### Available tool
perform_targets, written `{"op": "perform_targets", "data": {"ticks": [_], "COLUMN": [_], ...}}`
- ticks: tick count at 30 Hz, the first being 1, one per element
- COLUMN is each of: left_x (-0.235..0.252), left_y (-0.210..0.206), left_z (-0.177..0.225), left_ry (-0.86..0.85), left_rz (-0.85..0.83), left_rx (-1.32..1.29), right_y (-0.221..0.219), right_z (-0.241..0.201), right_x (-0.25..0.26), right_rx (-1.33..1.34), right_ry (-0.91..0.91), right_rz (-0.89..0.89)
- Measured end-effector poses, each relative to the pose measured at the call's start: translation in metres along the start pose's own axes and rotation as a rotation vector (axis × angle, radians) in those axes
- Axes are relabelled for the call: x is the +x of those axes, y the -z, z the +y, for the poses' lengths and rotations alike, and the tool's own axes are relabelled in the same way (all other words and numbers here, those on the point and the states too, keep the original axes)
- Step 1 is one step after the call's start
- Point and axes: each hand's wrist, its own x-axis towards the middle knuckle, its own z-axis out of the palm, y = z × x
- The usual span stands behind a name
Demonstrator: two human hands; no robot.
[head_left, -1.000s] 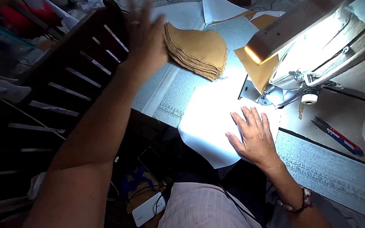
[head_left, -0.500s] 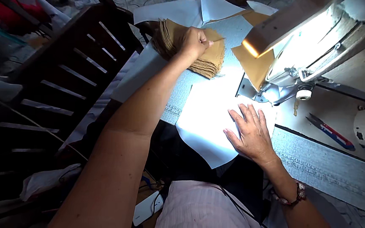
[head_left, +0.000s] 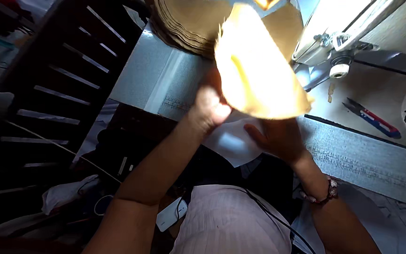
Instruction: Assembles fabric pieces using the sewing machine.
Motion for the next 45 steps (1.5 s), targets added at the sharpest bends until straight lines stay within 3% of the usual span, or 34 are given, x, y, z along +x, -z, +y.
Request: {"op": "perform_targets", "data": {"ticks": [2,5,8,11,13,20,24,30,36,45], "left_x": [-0.009,-0.004,0.011,0.021,0.020,-0.011,-0.018,-0.021,-0.021,-0.018], "left_y": [0.018,0.039,0.061,0.067,0.069,0.092,0.098,0.102,0.095,0.089], "left_z": [-0.007,0.001,0.018,0.030,0.032,0.021,0.016,0.011,0.023,0.034], "left_ry": [0.067,0.134,0.109,-0.035,-0.126,-0.327,-0.377,-0.447,-0.379,-0.267], "left_rz": [0.076,0.187,-0.005,-0.245,-0.297,-0.004,0.042,0.085,0.039,0.180], "left_rx": [0.058,0.425,0.852,1.404,1.591,1.581,1.554,1.563,1.627,1.574], "right_y": [0.003,0.008,0.010,0.011,0.012,0.020,0.022,0.020,0.019,0.011], "right_z": [0.001,0.008,0.007,0.006,0.004,0.005,0.003,0.004,0.004,0.010], "right_x": [-0.006,-0.002,0.001,0.002,0.001,-0.006,-0.008,-0.006,-0.004,-0.002], "right_rx": [0.062,0.093,0.059,0.058,0.076,0.196,0.251,0.194,0.163,0.092], "right_ry": [0.003,-0.024,-0.016,-0.018,-0.031,-0.050,-0.170,-0.126,-0.162,-0.176], "right_rz": [0.001,-0.121,-0.152,-0.138,-0.123,0.119,0.211,0.214,0.179,0.264]}}
